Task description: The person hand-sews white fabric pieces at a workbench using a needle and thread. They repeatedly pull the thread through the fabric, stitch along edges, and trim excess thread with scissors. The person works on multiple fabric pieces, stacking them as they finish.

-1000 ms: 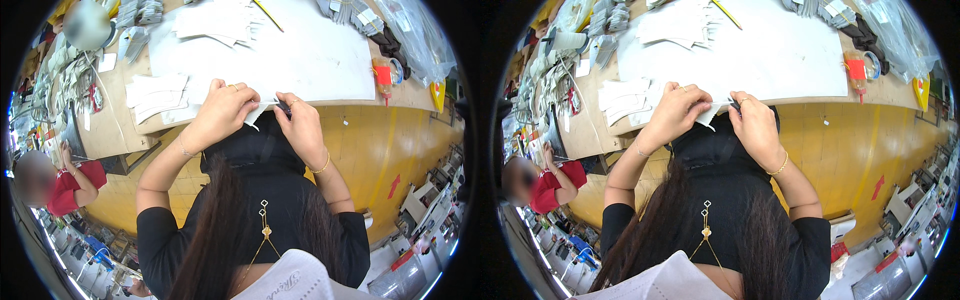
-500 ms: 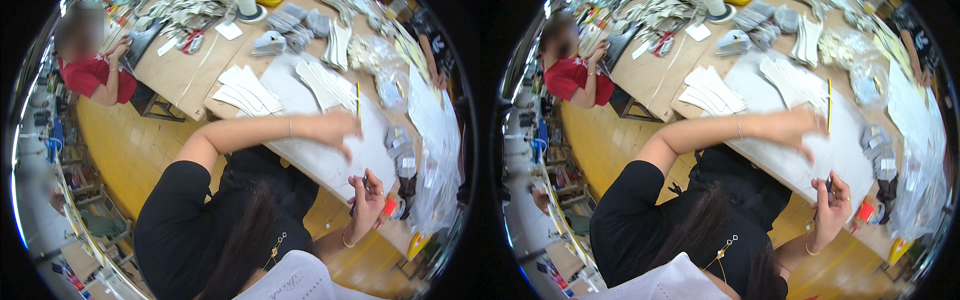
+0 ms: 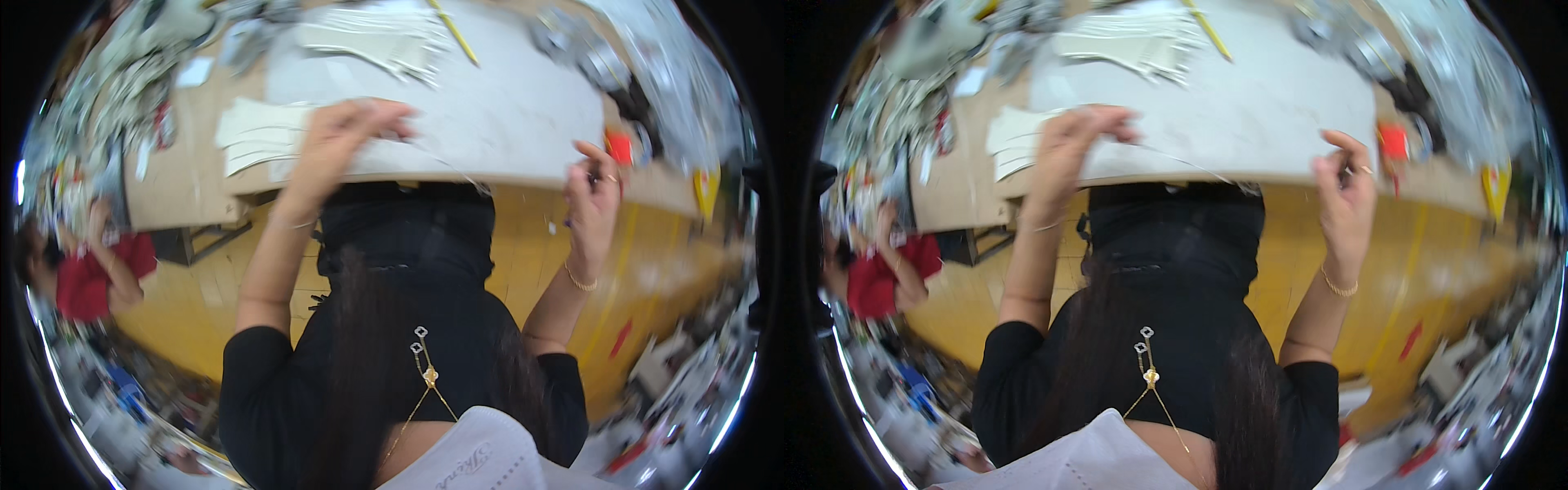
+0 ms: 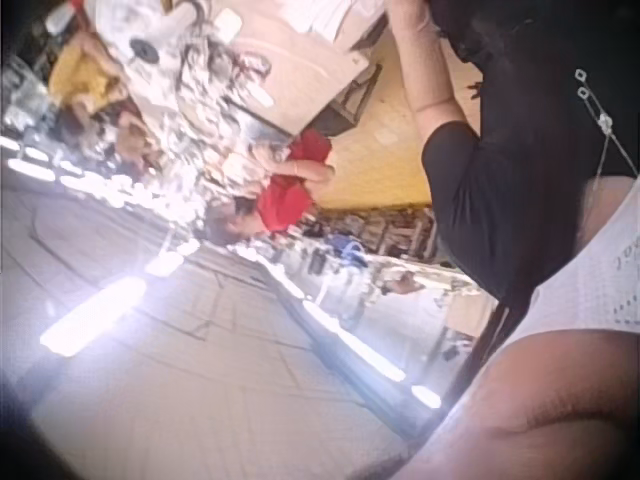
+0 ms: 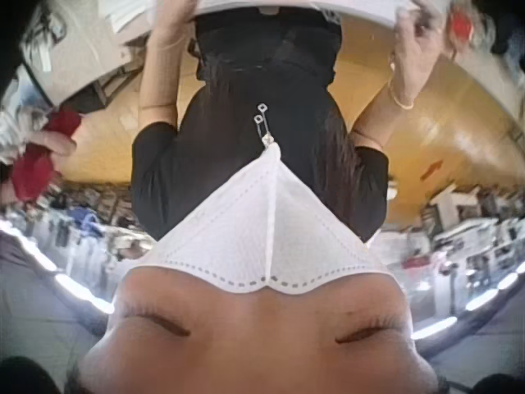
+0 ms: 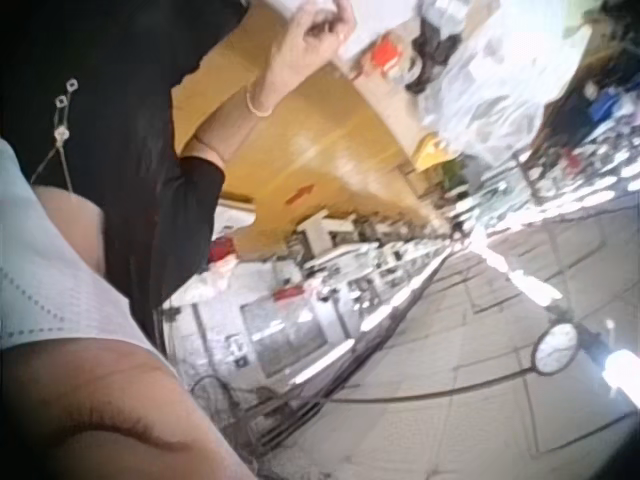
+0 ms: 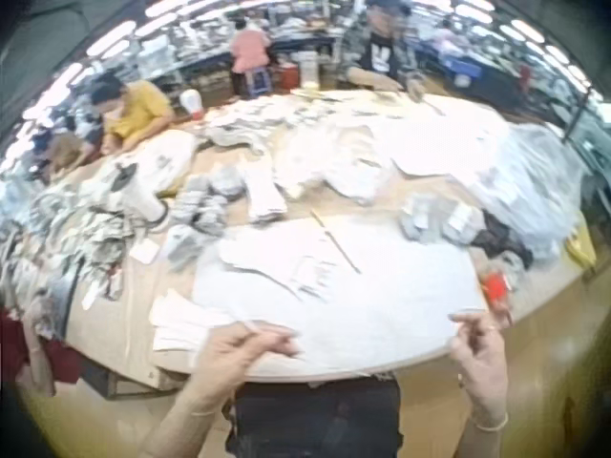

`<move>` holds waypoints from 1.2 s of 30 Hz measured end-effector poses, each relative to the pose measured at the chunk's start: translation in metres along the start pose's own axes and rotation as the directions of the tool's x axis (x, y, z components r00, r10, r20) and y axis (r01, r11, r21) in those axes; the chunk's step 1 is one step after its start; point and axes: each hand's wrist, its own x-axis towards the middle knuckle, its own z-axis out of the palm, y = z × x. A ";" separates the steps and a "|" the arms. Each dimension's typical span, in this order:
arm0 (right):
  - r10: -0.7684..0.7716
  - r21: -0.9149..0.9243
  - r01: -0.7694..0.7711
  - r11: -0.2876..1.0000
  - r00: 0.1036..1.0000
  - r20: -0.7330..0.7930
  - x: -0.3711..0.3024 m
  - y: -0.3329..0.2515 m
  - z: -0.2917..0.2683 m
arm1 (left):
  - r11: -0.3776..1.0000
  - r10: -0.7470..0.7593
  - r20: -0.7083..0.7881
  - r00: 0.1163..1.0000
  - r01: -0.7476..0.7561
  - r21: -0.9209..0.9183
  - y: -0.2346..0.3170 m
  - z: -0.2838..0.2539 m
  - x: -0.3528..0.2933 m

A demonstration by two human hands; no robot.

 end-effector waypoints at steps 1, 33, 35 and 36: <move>0.087 -0.027 -0.086 0.996 0.996 0.026 -0.012 0.012 -0.009 | 0.999 0.044 -0.020 0.999 -0.044 -0.026 0.000 -0.009 -0.008; 0.526 0.956 -0.291 -0.038 0.807 0.267 -0.088 0.243 -0.013 | 0.877 0.081 -0.230 0.970 -0.179 -0.447 -0.011 -0.092 -0.112; 0.419 0.988 -0.068 -0.138 0.900 0.120 -0.106 0.225 -0.038 | 0.816 -0.062 -0.430 0.900 -0.202 -0.541 -0.016 -0.110 -0.117; 0.318 0.975 -0.013 -0.223 0.944 0.085 -0.109 0.216 -0.051 | 0.763 -0.118 -0.506 0.854 -0.248 -0.597 -0.018 -0.123 -0.117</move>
